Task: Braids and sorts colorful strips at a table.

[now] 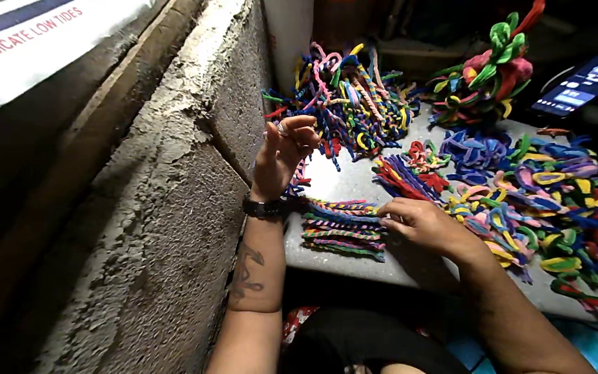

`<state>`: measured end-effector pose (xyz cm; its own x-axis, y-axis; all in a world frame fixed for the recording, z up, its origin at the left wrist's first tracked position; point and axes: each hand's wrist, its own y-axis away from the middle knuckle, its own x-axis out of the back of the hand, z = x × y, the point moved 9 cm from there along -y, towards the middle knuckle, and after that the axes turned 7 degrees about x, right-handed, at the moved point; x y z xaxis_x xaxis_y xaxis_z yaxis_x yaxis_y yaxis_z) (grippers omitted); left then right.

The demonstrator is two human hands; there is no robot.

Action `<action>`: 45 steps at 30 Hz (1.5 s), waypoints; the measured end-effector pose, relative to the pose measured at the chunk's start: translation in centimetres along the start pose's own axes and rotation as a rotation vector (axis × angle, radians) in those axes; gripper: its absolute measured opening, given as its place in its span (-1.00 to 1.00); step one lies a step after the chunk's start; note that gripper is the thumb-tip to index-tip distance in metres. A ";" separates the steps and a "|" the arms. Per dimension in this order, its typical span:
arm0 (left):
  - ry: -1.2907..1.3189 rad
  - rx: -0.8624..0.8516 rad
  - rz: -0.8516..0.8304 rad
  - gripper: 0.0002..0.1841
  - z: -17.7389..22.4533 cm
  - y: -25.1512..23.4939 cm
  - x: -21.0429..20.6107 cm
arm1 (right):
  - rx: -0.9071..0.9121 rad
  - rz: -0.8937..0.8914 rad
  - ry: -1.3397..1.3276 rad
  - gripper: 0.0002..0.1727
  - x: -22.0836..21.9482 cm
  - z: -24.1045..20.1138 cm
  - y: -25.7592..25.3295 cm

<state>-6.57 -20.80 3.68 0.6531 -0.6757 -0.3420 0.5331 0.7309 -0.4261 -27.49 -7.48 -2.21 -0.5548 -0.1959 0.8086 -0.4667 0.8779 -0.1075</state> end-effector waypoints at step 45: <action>-0.021 0.341 0.236 -0.71 -1.8 7.5 -4.6 | -0.068 0.271 -0.192 -0.91 4.2 -1.9 -0.2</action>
<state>-6.53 -12.37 0.48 0.7876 -0.4861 -0.3786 0.5126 0.8579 -0.0351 -28.44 -7.64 2.26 -0.7752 -0.0246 0.6313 -0.2412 0.9351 -0.2598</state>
